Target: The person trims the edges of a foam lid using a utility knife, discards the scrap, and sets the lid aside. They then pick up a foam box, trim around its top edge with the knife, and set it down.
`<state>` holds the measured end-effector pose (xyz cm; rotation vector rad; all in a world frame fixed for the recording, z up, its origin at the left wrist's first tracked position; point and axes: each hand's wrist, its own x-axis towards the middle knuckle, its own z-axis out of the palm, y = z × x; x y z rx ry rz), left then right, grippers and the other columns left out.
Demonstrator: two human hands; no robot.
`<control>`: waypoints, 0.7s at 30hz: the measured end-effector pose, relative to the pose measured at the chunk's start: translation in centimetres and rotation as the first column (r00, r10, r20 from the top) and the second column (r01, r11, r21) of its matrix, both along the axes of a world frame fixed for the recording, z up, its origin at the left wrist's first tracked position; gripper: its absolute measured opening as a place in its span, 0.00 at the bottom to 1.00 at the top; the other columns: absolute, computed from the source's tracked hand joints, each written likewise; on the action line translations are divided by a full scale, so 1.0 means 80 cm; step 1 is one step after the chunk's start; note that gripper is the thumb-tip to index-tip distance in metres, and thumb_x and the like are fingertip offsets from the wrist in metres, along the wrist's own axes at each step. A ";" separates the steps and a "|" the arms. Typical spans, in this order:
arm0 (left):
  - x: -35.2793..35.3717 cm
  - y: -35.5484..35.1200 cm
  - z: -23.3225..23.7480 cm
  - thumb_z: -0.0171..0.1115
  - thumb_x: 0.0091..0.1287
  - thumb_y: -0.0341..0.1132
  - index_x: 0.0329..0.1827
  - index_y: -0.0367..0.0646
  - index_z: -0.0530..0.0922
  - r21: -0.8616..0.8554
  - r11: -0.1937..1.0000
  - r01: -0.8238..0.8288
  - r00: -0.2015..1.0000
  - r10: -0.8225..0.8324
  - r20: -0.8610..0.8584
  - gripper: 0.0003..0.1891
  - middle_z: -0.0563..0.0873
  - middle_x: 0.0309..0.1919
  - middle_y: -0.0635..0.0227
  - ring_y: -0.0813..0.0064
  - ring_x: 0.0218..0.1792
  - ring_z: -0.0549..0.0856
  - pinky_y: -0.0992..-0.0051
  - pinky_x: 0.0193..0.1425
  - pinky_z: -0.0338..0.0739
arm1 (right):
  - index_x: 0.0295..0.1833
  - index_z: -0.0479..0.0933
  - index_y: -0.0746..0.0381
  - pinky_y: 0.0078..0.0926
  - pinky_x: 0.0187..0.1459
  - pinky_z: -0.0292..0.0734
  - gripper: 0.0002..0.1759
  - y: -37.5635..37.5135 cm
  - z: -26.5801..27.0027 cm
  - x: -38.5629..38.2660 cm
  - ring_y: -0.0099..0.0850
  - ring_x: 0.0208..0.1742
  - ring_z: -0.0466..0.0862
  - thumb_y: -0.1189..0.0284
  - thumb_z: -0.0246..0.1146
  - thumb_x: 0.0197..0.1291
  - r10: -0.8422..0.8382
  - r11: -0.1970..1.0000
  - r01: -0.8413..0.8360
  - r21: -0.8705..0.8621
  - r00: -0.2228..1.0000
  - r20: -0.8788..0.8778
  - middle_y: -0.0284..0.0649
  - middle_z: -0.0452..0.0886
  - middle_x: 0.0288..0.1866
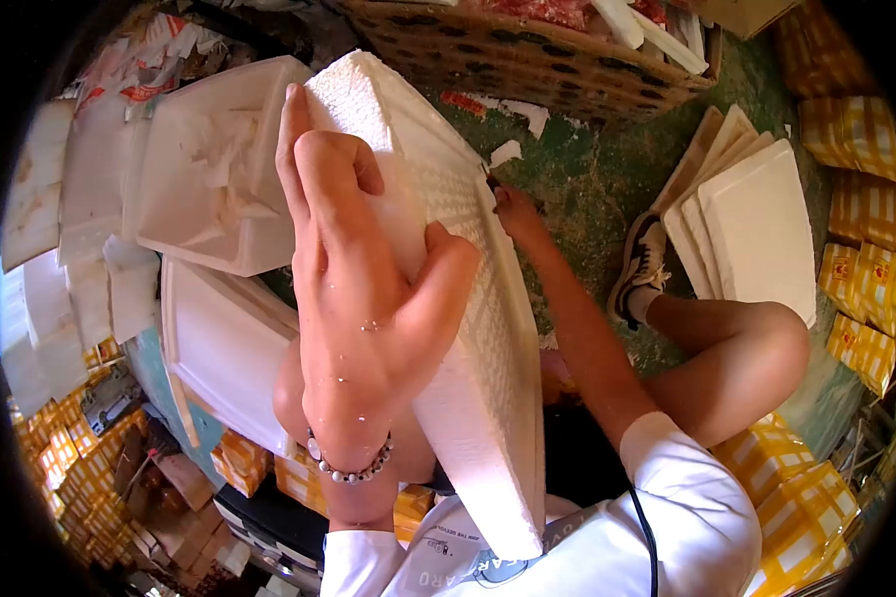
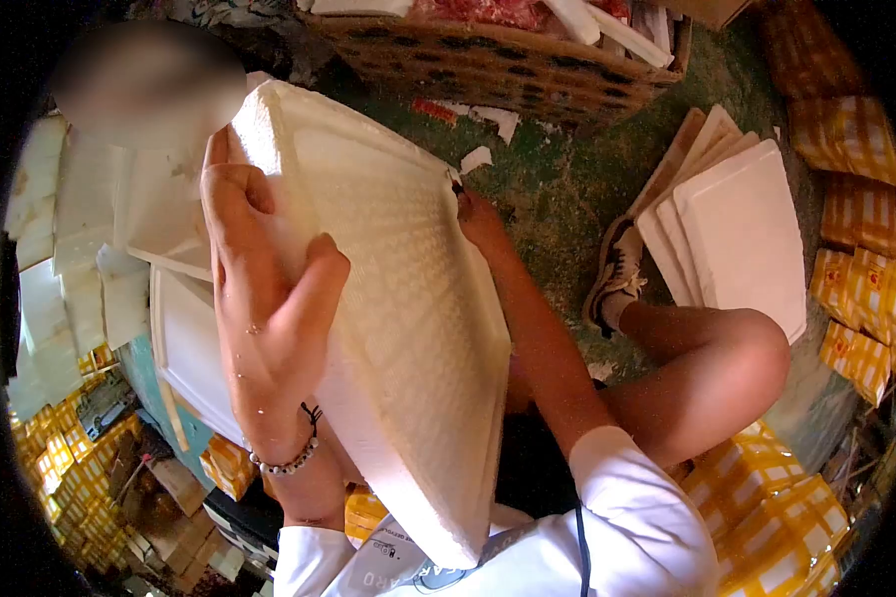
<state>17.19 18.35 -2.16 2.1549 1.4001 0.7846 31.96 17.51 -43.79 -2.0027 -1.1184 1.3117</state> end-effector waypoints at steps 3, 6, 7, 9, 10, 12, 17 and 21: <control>-0.001 0.001 -0.002 0.60 0.53 0.28 0.78 0.24 0.59 0.015 1.000 0.000 1.000 0.000 0.010 0.45 0.68 0.48 0.62 0.66 0.50 0.67 0.77 0.65 0.62 | 0.63 0.77 0.68 0.42 0.43 0.77 0.25 0.014 -0.006 -0.008 0.38 0.38 0.83 0.60 0.43 0.85 0.035 0.998 -0.037 0.047 0.999 0.038 0.49 0.83 0.39; 0.002 -0.002 0.000 0.59 0.53 0.27 0.78 0.24 0.59 -0.004 1.000 -0.018 1.000 0.018 0.013 0.44 0.67 0.47 0.61 0.66 0.50 0.67 0.77 0.65 0.62 | 0.67 0.76 0.66 0.43 0.42 0.78 0.25 -0.004 -0.022 -0.016 0.38 0.37 0.83 0.59 0.43 0.85 -0.076 0.982 0.070 0.177 0.997 0.028 0.52 0.83 0.43; 0.002 -0.001 0.000 0.59 0.53 0.26 0.78 0.25 0.60 0.015 1.000 -0.012 1.000 0.012 0.009 0.44 0.67 0.47 0.61 0.66 0.50 0.67 0.77 0.65 0.62 | 0.67 0.76 0.66 0.43 0.42 0.78 0.25 -0.014 -0.028 -0.012 0.38 0.37 0.83 0.59 0.43 0.85 -0.071 0.983 0.065 0.174 0.997 0.031 0.52 0.83 0.43; 0.002 -0.001 0.000 0.59 0.53 0.26 0.78 0.25 0.60 0.030 0.999 -0.012 1.000 0.012 0.006 0.43 0.67 0.47 0.61 0.66 0.50 0.67 0.77 0.65 0.62 | 0.72 0.75 0.63 0.44 0.43 0.78 0.26 -0.032 0.002 -0.004 0.41 0.37 0.83 0.58 0.42 0.85 -0.040 0.998 0.046 0.048 0.993 -0.111 0.54 0.83 0.46; 0.003 -0.001 0.002 0.59 0.54 0.26 0.78 0.25 0.59 0.020 1.000 -0.003 1.000 0.003 -0.002 0.43 0.67 0.47 0.61 0.66 0.50 0.67 0.77 0.65 0.62 | 0.72 0.75 0.63 0.44 0.43 0.78 0.26 -0.030 0.006 -0.005 0.41 0.37 0.83 0.58 0.42 0.85 -0.034 0.998 0.040 0.046 0.993 -0.109 0.54 0.83 0.46; 0.003 -0.002 0.003 0.59 0.54 0.26 0.79 0.26 0.59 0.010 1.000 0.006 1.000 -0.006 -0.010 0.44 0.68 0.47 0.61 0.66 0.51 0.68 0.77 0.66 0.62 | 0.76 0.72 0.60 0.44 0.44 0.79 0.27 -0.024 -0.005 -0.009 0.44 0.38 0.84 0.57 0.43 0.85 0.009 1.000 -0.009 0.029 1.000 -0.016 0.55 0.84 0.47; -0.005 0.003 -0.005 0.58 0.56 0.24 0.81 0.29 0.56 -0.004 1.000 0.022 0.999 -0.022 0.047 0.45 0.70 0.51 0.61 0.66 0.53 0.68 0.77 0.67 0.60 | 0.76 0.72 0.59 0.44 0.42 0.79 0.26 -0.010 -0.044 -0.035 0.46 0.37 0.84 0.57 0.43 0.85 -0.059 0.970 0.027 0.241 0.990 0.128 0.56 0.84 0.48; -0.003 0.001 0.004 0.57 0.55 0.25 0.81 0.29 0.56 -0.029 1.000 0.000 0.998 -0.002 -0.059 0.45 0.73 0.58 0.58 0.66 0.56 0.69 0.76 0.68 0.59 | 0.77 0.71 0.63 0.55 0.45 0.81 0.26 -0.024 -0.039 -0.030 0.55 0.44 0.87 0.62 0.46 0.83 -0.096 0.963 0.090 0.255 0.995 0.011 0.56 0.87 0.53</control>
